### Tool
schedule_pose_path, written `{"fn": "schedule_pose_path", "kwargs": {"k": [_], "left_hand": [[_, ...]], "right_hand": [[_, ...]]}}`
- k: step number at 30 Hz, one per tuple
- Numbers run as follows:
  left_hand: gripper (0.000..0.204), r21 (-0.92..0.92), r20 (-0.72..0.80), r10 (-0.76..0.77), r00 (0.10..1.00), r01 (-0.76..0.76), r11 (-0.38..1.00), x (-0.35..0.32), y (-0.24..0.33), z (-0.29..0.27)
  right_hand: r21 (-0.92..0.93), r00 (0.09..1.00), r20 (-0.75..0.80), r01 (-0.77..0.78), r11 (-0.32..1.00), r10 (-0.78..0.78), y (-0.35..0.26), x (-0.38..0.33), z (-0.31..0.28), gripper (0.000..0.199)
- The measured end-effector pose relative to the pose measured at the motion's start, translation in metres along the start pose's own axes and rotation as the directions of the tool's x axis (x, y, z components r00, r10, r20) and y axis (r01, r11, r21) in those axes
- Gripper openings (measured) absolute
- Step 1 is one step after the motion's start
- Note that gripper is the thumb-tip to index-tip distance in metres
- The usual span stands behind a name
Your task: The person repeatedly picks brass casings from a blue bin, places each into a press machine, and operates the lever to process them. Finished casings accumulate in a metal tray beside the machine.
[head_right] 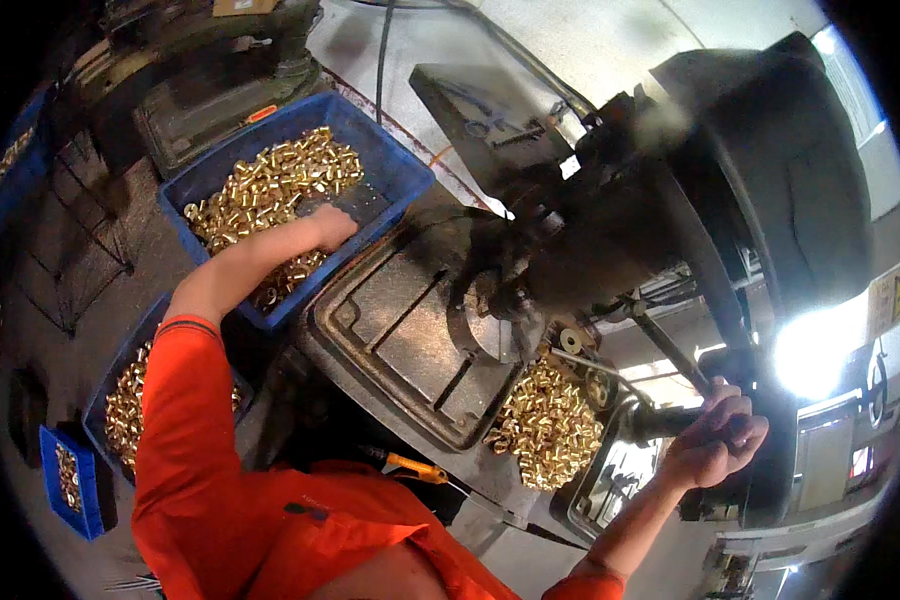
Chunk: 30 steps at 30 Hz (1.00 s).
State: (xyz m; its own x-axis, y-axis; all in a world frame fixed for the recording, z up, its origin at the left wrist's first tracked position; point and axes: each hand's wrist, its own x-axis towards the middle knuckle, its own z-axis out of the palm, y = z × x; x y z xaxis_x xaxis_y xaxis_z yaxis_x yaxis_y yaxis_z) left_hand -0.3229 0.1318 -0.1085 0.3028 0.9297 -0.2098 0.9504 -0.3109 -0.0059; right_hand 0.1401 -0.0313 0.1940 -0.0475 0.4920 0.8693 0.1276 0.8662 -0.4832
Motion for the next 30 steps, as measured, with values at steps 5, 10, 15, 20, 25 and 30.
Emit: {"fn": "schedule_pose_path", "kwargs": {"k": [5, 10, 15, 20, 25, 30], "left_hand": [[0.019, 0.011, -0.04, 0.01, 0.999, -0.01, 1.0, 0.0, 0.0, -0.001], [0.018, -0.114, -0.074, -0.023, 0.997, 0.015, 0.993, -0.003, 0.009, -0.009], [0.018, -0.095, -0.069, -0.063, 0.996, 0.057, 0.994, 0.003, 0.008, -0.003], [0.019, -0.066, -0.127, -0.112, 0.986, 0.104, 0.992, -0.004, 0.0, -0.003], [0.017, -0.324, -0.361, -0.279, 0.89, 0.161, 0.932, -0.032, 0.002, -0.042], [0.017, -0.92, -0.276, -0.335, 0.901, -0.146, 0.364, -0.068, 0.019, -0.107]], "right_hand": [[0.009, 0.999, 0.031, 0.038, 0.999, -0.038, -0.003, 0.0, 0.002, 0.035], [0.078, 0.995, 0.076, 0.063, 0.995, -0.069, -0.002, 0.0, 0.007, 0.041], [0.077, 0.995, 0.045, 0.08, 0.994, -0.084, -0.002, 0.0, 0.015, 0.042], [0.058, 0.994, 0.026, 0.1, 0.993, -0.102, -0.001, -0.005, 0.017, 0.038], [0.071, 0.992, 0.032, 0.118, 0.99, -0.121, 0.0, -0.008, 0.015, 0.034], [0.081, 0.988, 0.042, 0.147, 0.986, -0.151, 0.0, -0.004, 0.012, 0.018]]}}
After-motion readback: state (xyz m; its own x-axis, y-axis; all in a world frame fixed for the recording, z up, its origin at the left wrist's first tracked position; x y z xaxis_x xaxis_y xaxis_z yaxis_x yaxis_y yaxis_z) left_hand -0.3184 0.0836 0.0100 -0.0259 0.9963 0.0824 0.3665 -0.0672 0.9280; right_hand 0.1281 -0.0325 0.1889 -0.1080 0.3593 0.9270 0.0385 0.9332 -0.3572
